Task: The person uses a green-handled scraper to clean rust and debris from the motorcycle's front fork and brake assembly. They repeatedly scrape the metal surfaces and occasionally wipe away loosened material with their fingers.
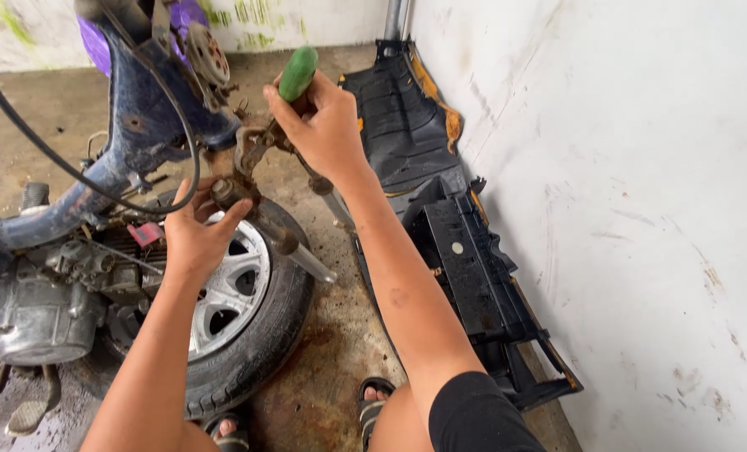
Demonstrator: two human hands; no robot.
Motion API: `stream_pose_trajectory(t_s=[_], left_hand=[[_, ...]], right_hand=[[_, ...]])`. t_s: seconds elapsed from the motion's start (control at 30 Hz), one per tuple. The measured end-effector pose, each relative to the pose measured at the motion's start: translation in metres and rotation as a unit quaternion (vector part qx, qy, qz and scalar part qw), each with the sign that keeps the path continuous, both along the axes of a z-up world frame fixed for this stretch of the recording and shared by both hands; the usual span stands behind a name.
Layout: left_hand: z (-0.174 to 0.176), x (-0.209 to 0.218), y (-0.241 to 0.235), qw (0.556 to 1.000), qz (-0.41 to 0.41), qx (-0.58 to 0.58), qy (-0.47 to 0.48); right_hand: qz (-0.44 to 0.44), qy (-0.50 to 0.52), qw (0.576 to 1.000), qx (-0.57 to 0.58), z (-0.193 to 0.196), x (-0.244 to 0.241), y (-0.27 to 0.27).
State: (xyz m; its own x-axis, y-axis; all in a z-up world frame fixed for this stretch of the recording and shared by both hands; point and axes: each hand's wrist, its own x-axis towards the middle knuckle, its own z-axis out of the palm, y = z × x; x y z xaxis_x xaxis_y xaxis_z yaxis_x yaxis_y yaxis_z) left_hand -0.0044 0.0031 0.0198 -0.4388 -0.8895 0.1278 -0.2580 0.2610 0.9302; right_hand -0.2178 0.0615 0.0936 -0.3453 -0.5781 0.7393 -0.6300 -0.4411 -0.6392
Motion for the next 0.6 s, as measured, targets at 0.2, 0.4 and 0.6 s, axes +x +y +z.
stream_pose_trajectory(t_s=[0.2,0.4,0.6], left_hand=[[-0.002,-0.002,0.000,0.999,0.020,0.032,0.011],[-0.016,-0.002,-0.009,1.000,0.010,-0.006,0.027],[-0.015,0.000,-0.010,0.999,0.003,0.002,0.035]], right_hand=[[0.005,-0.015,1.000,0.001,0.003,0.000,0.001],[-0.005,-0.003,1.000,0.027,-0.007,-0.006,-0.008],[-0.072,-0.167,0.983,0.008,-0.003,-0.030,0.005]])
